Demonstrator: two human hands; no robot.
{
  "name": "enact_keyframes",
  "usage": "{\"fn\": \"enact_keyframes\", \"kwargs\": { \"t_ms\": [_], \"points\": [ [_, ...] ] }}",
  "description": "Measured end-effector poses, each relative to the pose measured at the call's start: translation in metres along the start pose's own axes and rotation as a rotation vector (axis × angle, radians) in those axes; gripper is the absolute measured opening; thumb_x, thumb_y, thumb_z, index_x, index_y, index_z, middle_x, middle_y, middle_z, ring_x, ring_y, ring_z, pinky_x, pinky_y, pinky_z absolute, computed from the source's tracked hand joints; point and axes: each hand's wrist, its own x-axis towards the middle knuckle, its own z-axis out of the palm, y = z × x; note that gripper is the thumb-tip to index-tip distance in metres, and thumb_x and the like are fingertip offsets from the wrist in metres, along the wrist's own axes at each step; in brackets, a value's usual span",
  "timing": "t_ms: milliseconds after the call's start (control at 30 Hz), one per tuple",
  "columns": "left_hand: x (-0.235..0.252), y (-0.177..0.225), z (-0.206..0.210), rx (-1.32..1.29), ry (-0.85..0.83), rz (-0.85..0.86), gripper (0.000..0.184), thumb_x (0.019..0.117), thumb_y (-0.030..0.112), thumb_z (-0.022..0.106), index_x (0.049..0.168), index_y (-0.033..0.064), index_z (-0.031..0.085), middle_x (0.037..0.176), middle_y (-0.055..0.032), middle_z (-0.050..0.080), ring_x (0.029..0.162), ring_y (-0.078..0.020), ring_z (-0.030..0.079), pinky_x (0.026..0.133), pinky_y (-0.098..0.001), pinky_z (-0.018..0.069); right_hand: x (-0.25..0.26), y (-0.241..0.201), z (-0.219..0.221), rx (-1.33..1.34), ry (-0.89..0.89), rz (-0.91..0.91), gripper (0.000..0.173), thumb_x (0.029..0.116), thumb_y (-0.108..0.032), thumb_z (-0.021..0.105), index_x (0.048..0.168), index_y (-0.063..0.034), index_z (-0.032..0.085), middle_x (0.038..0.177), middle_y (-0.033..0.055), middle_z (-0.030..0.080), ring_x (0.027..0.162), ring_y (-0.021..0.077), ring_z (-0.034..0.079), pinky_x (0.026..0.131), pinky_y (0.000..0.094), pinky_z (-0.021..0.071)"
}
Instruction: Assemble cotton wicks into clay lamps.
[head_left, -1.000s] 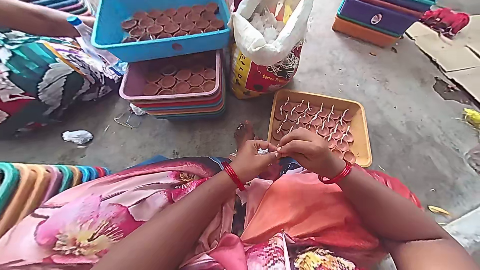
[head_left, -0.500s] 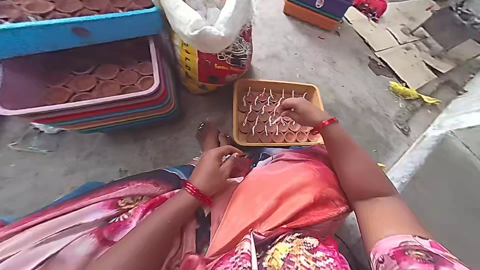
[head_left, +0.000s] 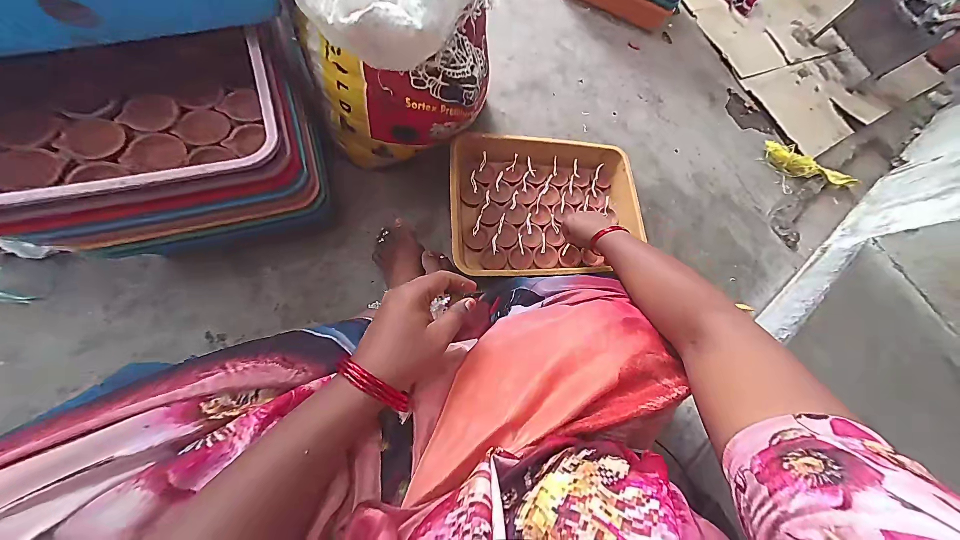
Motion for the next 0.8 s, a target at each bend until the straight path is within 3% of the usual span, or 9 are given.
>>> {"fn": "enact_keyframes", "kwargs": {
  "t_ms": [100,267,400,500,667,733,800],
  "points": [
    [0.0,0.001,-0.001,-0.006,0.001,0.02,0.018,0.0946,0.019,0.064,0.109,0.0128,0.073,0.103,0.0027,0.073,0.09,-0.0046,0.068,0.082,-0.0317,0.0573,0.0,-0.002,0.0,-0.013,0.015,0.017,0.021,0.0998,-0.013,0.057,0.105,0.0022,0.071,0.111,0.0271,0.069,0.108,0.0479,0.066,0.084,0.0709,0.0491],
    [0.001,0.009,-0.003,-0.178,-0.027,-0.11,0.018,0.097,0.017,0.063,0.113,0.0127,0.07,0.095,0.0042,0.07,0.072,-0.0032,0.064,0.065,-0.0228,0.0545,0.0,0.003,0.0,0.067,0.071,0.035,0.026,0.0997,-0.019,0.057,0.103,0.0021,0.071,0.11,0.0266,0.07,0.108,0.0475,0.066,0.084,0.0717,0.0483],
    [0.003,0.016,-0.006,-0.531,-0.063,-0.282,0.029,0.1088,0.021,0.041,0.127,0.0106,0.061,0.095,-0.0007,0.068,0.074,-0.0085,0.063,0.065,-0.0226,0.0533,0.01,0.016,0.0,0.179,0.069,0.021,0.025,0.0978,-0.022,0.065,0.112,-0.0032,0.073,0.114,0.0266,0.069,0.113,0.048,0.064,0.091,0.0736,0.0461],
    [0.004,0.01,-0.005,-0.743,-0.047,-0.3,0.042,0.1095,0.03,0.026,0.135,0.0166,0.056,0.096,0.0016,0.067,0.068,-0.0058,0.059,0.059,-0.0188,0.0487,0.004,0.023,-0.013,0.327,0.129,0.074,0.031,0.1004,-0.023,0.061,0.124,-0.0058,0.071,0.122,0.0271,0.067,0.119,0.0491,0.061,0.097,0.0737,0.0426],
    [0.004,0.012,-0.001,-0.889,0.059,-0.242,0.047,0.1106,0.037,0.02,0.139,0.0173,0.051,0.103,0.0026,0.069,0.063,-0.0029,0.058,0.053,-0.0166,0.0476,-0.027,0.006,-0.05,0.531,0.444,-0.033,0.031,0.1044,-0.022,0.055,0.124,-0.0024,0.069,0.119,0.0251,0.069,0.116,0.0442,0.064,0.1,0.0689,0.0441],
    [0.003,0.011,0.0,-0.881,0.079,-0.207,0.048,0.1105,0.037,0.019,0.141,0.0165,0.05,0.105,0.0026,0.068,0.063,-0.0031,0.058,0.053,-0.0173,0.0477,-0.052,-0.021,-0.064,0.653,0.594,-0.209,0.026,0.1035,-0.017,0.057,0.119,-0.0003,0.07,0.113,0.0211,0.071,0.106,0.0337,0.068,0.096,0.0566,0.0496],
    [0.003,0.01,0.001,-0.882,0.078,-0.187,0.048,0.1102,0.037,0.019,0.142,0.0178,0.05,0.105,0.0035,0.068,0.064,-0.0026,0.057,0.055,-0.0174,0.0479,-0.077,-0.052,-0.069,0.786,0.694,-0.454,0.022,0.1019,-0.015,0.057,0.113,-0.0018,0.07,0.105,0.0105,0.071,0.09,0.0129,0.067,0.085,0.0345,0.0544]
  ]
}}
